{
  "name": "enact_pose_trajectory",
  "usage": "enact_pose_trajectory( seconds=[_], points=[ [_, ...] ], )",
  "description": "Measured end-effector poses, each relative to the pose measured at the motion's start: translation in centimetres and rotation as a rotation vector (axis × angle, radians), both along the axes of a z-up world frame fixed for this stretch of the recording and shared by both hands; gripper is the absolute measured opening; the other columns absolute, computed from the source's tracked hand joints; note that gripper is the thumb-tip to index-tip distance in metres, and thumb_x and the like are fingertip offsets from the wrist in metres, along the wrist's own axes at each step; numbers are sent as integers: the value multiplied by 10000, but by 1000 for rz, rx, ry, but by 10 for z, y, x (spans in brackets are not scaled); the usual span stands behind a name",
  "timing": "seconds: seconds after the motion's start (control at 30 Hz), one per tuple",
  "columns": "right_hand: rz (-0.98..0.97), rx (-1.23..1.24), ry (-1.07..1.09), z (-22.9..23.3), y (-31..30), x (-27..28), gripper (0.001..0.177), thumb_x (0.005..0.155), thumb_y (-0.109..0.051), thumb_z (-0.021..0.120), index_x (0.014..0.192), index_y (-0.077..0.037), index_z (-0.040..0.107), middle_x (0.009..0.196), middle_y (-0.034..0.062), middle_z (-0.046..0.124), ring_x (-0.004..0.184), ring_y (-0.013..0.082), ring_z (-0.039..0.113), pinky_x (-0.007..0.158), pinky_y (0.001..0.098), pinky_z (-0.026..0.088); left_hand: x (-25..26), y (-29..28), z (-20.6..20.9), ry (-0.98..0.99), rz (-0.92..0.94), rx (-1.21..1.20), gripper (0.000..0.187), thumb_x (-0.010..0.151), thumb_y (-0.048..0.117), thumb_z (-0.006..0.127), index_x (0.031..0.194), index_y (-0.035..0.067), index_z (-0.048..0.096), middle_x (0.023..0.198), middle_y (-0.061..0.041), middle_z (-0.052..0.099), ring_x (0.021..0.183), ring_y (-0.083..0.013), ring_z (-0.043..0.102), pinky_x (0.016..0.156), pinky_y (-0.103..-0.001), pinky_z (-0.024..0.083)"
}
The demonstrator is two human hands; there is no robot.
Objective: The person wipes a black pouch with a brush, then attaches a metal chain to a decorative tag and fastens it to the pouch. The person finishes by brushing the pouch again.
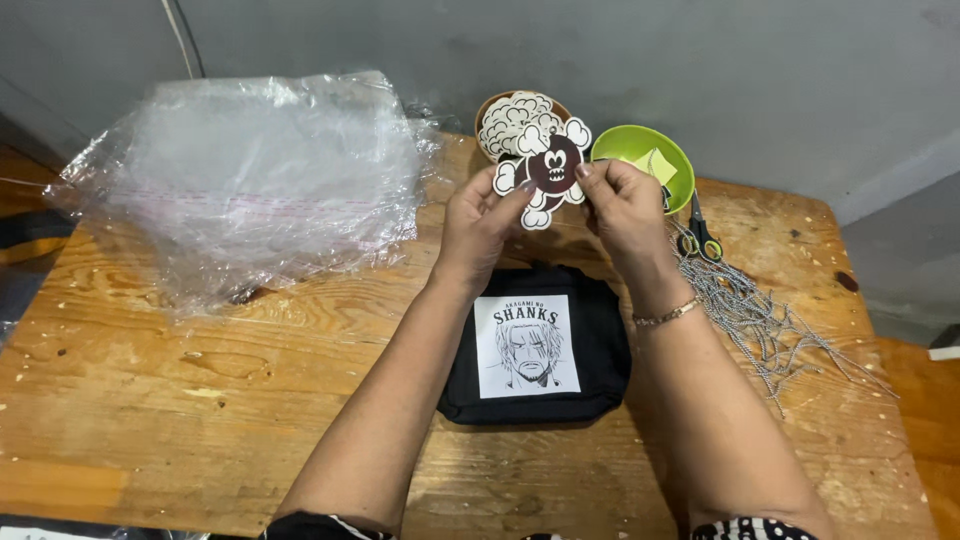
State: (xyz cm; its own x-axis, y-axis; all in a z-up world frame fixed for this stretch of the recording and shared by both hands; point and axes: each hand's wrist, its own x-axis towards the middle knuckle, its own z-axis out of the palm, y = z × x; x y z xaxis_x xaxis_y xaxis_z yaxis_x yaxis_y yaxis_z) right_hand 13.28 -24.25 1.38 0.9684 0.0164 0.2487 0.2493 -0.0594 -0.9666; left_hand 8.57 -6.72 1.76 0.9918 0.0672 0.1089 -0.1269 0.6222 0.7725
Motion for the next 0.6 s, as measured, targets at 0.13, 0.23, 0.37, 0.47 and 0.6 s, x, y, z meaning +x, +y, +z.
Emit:
enact_pose_trajectory(
  seconds=[0.13,0.23,0.37,0.47,0.6],
  points=[
    [-78,63,-34,-6,-4,25,196,1066,-121,620,906,-11,646,519,21,466,385,65,445,333,197,355,14,-2,-22,12,-12,-1,393,921,77,748,1288,47,609,1020,-68,711,893,-146,723,767,-315,678],
    [-176,-219,-290,2,-11,51,137,1055,-111,683,960,-25,730,605,93,618,522,129,603,456,255,443,28,3,-46,15,29,101,713,929,83,725,1549,12,379,1387,-258,606,1167,-266,671,940,-342,609],
    [-189,-352,-406,6,4,63,84,1036,-48,677,1013,-43,757,795,123,682,757,167,603,697,330,506,47,4,-74,13,108,197,619,923,85,753,1484,32,495,1404,-207,617,1110,-177,680,901,-290,623],
    [-159,-510,-358,-10,9,68,78,1025,-103,693,1035,-100,770,887,112,710,835,230,662,778,386,527,49,6,-81,24,128,243,524,930,81,742,1423,43,569,1362,-188,650,1085,-172,697,882,-288,631],
    [-237,-832,-287,-12,7,54,101,1030,-238,724,1069,-198,808,972,60,654,894,288,675,833,448,532,58,1,-96,62,139,242,440,921,88,747,1346,62,638,1308,-165,689,1063,-208,734,835,-285,647]
  ],
)
